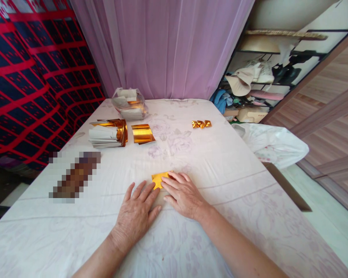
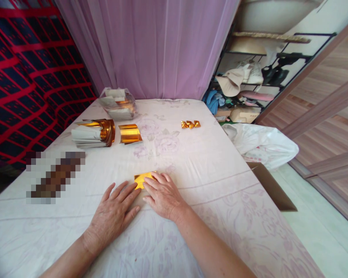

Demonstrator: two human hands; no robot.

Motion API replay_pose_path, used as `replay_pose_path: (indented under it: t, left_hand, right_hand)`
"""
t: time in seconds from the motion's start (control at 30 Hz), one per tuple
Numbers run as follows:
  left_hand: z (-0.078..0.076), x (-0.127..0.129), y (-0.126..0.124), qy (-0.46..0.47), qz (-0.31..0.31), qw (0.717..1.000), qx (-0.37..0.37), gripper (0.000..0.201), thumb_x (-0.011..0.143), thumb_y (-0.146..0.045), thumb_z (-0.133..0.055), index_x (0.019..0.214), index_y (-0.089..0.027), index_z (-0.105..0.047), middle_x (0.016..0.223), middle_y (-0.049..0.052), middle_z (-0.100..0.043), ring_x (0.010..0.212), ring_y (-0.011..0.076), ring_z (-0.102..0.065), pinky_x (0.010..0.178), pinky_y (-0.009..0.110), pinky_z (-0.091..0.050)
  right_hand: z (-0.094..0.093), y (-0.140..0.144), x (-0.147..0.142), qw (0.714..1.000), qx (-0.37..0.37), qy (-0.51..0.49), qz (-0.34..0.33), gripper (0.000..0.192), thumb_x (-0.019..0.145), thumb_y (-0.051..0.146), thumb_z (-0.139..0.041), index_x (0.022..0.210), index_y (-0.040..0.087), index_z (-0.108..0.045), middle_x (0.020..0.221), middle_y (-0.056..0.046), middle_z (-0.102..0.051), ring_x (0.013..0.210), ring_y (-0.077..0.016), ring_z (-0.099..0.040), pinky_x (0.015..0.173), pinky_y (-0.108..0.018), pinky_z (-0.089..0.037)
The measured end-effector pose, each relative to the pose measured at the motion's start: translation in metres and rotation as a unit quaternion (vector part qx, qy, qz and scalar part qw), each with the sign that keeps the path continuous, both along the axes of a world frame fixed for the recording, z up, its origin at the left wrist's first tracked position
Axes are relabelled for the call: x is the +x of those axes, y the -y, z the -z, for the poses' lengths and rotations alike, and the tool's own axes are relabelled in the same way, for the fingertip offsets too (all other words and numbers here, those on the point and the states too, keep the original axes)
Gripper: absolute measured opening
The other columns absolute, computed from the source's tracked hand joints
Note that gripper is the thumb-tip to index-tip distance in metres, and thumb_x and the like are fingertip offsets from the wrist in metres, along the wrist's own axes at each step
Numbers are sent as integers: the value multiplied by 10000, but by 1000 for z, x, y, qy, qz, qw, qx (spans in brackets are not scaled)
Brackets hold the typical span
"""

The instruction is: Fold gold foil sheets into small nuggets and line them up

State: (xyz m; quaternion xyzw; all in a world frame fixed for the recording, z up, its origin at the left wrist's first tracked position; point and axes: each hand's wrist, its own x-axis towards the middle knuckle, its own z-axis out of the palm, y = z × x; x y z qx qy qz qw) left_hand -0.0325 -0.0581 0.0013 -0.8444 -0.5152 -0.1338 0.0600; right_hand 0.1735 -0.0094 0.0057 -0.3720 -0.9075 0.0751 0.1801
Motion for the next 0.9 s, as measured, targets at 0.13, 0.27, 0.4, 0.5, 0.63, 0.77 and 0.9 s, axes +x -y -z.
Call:
replay_pose_path:
  t: [0.13, 0.27, 0.4, 0.5, 0.63, 0.77, 0.9]
  left_hand:
    - [0, 0, 0, 2, -2, 1000, -3, 411, 938, -485, -448, 1238, -263, -619, 1300, 25, -629, 1241, 295, -508, 1085, 522, -278]
    - [0, 0, 1, 1, -5, 1000, -5, 411, 937, -489, -451, 1242, -268, -615, 1305, 22, -626, 1240, 290, -507, 1084, 518, -276]
    - [0, 1, 1, -1, -3, 1000, -3, 424, 937, -489, -449, 1253, -254, -608, 1308, 32, -622, 1241, 288, -507, 1085, 513, -275]
    - [0, 2, 1, -2, -3, 1000, -3, 434, 941, -484, -441, 1261, -239, -603, 1311, 41, -621, 1242, 290, -506, 1088, 511, -273]
    - [0, 2, 0, -2, -3, 1000, -6, 432, 938, -475, -446, 1260, -234, -604, 1302, 45, -627, 1243, 296, -506, 1084, 514, -278]
    - [0, 2, 0, -3, -3, 1000, -3, 421, 935, -466, -455, 1256, -241, -609, 1299, 47, -628, 1239, 292, -511, 1089, 508, -280]
    - [1, 1, 1, 1, -4, 1000, -5, 416, 932, -459, -464, 1261, -247, -608, 1306, 47, -622, 1242, 290, -508, 1099, 511, -272]
  right_hand:
    - [0, -2, 12, 999, 5, 8, 44, 302, 948, 311, -527, 1215, 215, -628, 1303, -47, -622, 1300, -277, -434, 1058, -507, -314]
    - [-2, -5, 19, 996, 13, 13, 84, 255, 947, 296, -525, 1137, 219, -676, 1258, -38, -653, 1272, -289, -462, 1042, -511, -333]
    - [-3, -4, 15, 996, 27, 14, 89, 255, 940, 321, -542, 1128, 219, -681, 1252, -68, -651, 1270, -283, -466, 1052, -508, -331]
    - [-3, -2, 7, 996, 38, 17, 74, 333, 933, 359, -552, 1228, 225, -631, 1365, -114, -557, 1328, -288, -400, 1070, -520, -312]
    - [-2, -1, -5, 998, 20, 33, 48, 360, 940, 384, -538, 1283, 288, -591, 1470, -121, -433, 1393, -289, -301, 1082, -546, -283]
    - [0, 0, -7, 997, 8, 29, 64, 320, 939, 386, -541, 1240, 315, -621, 1468, -121, -434, 1407, -289, -282, 1084, -564, -267]
    - [-2, 2, -2, 996, 18, 24, 85, 286, 935, 362, -549, 1188, 283, -658, 1435, -131, -479, 1391, -294, -318, 1081, -573, -268]
